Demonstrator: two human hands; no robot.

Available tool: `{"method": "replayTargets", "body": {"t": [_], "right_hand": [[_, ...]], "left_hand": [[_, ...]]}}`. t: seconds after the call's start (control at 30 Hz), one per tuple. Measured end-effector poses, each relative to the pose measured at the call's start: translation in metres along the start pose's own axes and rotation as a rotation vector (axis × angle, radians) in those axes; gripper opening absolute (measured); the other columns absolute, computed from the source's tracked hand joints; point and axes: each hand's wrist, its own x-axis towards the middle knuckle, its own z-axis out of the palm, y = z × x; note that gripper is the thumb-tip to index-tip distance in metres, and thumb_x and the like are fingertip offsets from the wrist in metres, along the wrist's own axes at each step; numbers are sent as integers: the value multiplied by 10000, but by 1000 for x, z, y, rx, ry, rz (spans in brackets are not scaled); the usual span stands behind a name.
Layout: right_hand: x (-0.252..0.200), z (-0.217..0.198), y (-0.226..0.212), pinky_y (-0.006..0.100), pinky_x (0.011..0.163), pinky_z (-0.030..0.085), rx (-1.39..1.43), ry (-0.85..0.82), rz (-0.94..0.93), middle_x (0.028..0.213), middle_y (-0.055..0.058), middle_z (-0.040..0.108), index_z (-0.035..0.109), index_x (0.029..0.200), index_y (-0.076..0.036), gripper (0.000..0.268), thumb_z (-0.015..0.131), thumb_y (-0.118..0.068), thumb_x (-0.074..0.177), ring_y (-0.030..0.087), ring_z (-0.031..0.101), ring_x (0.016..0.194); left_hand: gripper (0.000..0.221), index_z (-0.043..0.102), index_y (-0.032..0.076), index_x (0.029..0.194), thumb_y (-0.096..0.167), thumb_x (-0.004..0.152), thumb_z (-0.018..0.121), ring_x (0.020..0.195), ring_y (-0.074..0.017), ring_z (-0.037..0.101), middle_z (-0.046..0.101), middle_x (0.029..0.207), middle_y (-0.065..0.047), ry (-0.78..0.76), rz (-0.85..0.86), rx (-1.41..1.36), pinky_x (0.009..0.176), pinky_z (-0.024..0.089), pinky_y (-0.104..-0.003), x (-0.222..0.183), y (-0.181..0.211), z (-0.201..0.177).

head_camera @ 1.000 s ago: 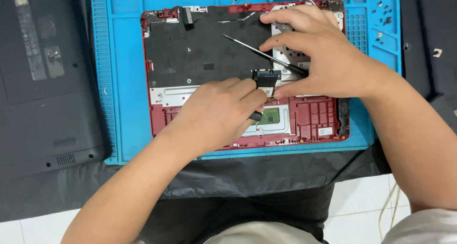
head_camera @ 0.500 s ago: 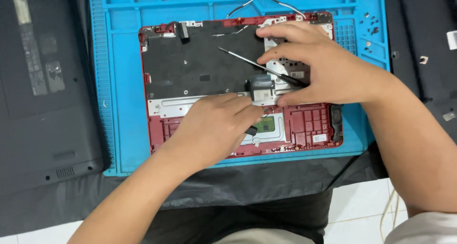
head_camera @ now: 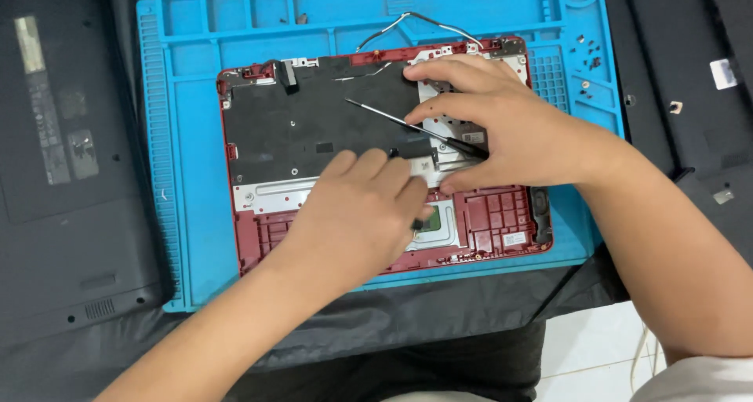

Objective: The recorder is performing repairs on a laptop, including unscrewing components and adjusting internal cables.

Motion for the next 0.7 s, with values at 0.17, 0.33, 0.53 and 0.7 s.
{"method": "replayTargets", "body": {"t": [0.17, 0.33, 0.53, 0.7], "right_hand": [[-3, 0, 4, 489, 1199, 291, -19, 16, -28, 1572, 93, 451, 679, 1283, -123, 757, 921, -200, 571, 333, 370, 1489], [-5, -7, 5, 449, 1190, 356, 111, -4, 17, 1579, 109, 448, 639, 1328, -109, 764, 899, -156, 611, 330, 405, 1479], [-2, -5, 6, 461, 1172, 344, 83, -5, 19, 1556, 110, 459, 663, 1277, -111, 745, 925, -155, 580, 331, 404, 1459], [-5, -5, 12, 460, 1186, 350, 79, 8, 7, 1568, 115, 448, 657, 1295, -113, 764, 913, -148, 576, 338, 401, 1475]], "left_hand": [[97, 706, 82, 840, 116, 754, 678, 819, -238, 593, 611, 807, -50, -42, 66, -10, 718, 433, -388, 13, 5, 3], [86, 704, 74, 827, 127, 767, 675, 768, -220, 611, 638, 771, -49, -38, 132, -11, 738, 450, -368, 13, 6, 12], [155, 709, 21, 876, 117, 763, 667, 710, -217, 641, 655, 722, -62, -80, 130, 28, 758, 486, -359, 19, 11, 8], [123, 668, 43, 843, 122, 752, 691, 705, -235, 642, 648, 730, -64, 42, 17, -128, 677, 477, -381, 29, 15, 23]]}}
